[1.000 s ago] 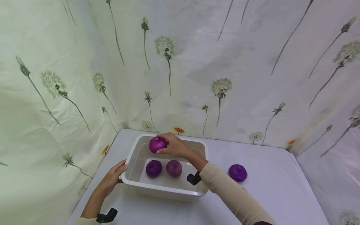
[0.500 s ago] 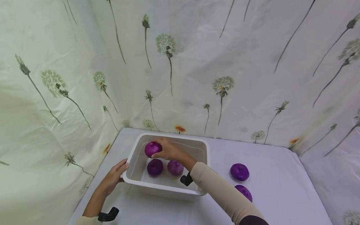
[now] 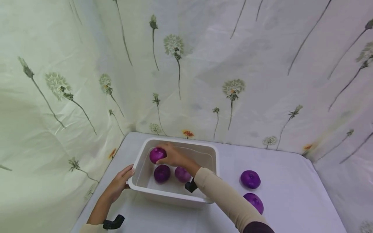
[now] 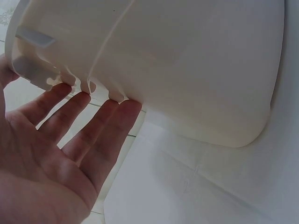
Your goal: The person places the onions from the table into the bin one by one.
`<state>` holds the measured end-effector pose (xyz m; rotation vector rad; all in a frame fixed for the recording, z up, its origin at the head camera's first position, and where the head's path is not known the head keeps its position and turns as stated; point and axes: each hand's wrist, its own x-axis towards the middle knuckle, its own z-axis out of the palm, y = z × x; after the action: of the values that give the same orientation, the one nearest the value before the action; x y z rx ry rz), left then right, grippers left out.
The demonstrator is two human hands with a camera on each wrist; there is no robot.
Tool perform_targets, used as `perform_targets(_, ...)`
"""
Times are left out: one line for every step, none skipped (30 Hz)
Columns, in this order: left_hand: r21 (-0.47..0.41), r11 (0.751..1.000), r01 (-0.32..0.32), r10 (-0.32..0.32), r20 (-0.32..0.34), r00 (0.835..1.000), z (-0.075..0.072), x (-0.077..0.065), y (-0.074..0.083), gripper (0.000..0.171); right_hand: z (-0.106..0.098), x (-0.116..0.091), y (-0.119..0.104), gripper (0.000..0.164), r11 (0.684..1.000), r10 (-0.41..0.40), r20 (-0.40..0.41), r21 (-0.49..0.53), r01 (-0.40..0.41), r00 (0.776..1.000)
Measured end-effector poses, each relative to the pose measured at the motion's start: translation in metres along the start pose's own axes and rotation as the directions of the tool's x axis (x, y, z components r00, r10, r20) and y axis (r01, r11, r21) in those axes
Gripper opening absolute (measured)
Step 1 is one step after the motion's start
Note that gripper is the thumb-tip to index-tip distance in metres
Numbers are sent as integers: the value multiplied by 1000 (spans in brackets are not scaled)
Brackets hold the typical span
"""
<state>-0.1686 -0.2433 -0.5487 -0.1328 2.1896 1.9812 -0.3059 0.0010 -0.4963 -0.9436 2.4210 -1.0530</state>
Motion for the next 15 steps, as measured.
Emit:
perform_targets(-1,1000,-1,1,3,1000,0,0,0,54,1,0,1,67,1000,3,0,1,-3,1000)
perform_targets(-1,1000,-2,2,7,1000,1,0,0,54,2,0,2,67,1000,2,-3,-5,-2,1000)
perform_targets(0,1000,-4,4,10,1000,1,1,-1,54,4,0,3,67,1000,2,-5,-13,-2,1000)
perform_targets(1,1000,-5,5,12,1000,1,1,-1,54,5,1,4,68,1000,2,-3,-14,-2,1000)
perform_targets(-1,1000,-1,1,10,1000,1,1,-1,54,7,2,5,68,1000,-1,-2,-27,1,1000)
perform_targets(1,1000,0,0,9,1000,1,1,-1,54,8,2,6,68,999,-4,-1,-41,4,1000)
perform_targets(2,1000,2,-2,7,1000,1,1,-2,54,10,3,7,69,998,-2,1,-55,2,1000)
perform_targets(4,1000,2,-2,6,1000,1,1,-2,54,12,4,8,69,998,1,3,-69,-1,1000)
perform_targets(4,1000,2,-2,6,1000,1,1,-3,54,14,5,8,69,997,4,5,-82,-3,1000)
perform_targets(3,1000,3,-3,6,1000,1,1,-3,54,16,5,9,69,995,3,4,-97,-2,1000)
perform_targets(1,1000,4,-4,5,1000,1,1,-3,53,18,6,10,69,993,-2,1,-114,2,1000)
perform_targets(0,1000,4,-4,5,1000,1,1,-2,53,19,7,10,68,993,-5,-1,-119,5,1000)
perform_targets(-3,1000,5,-5,5,1000,1,1,-2,53,21,7,11,67,992,-10,-1,-129,10,1000)
perform_targets(-4,1000,5,-5,3,1000,2,1,-2,53,23,8,12,67,991,-17,-1,-136,16,1000)
perform_targets(-2,1000,1,-1,2,1000,2,1,-1,54,25,9,12,67,990,-29,-3,-140,28,1000)
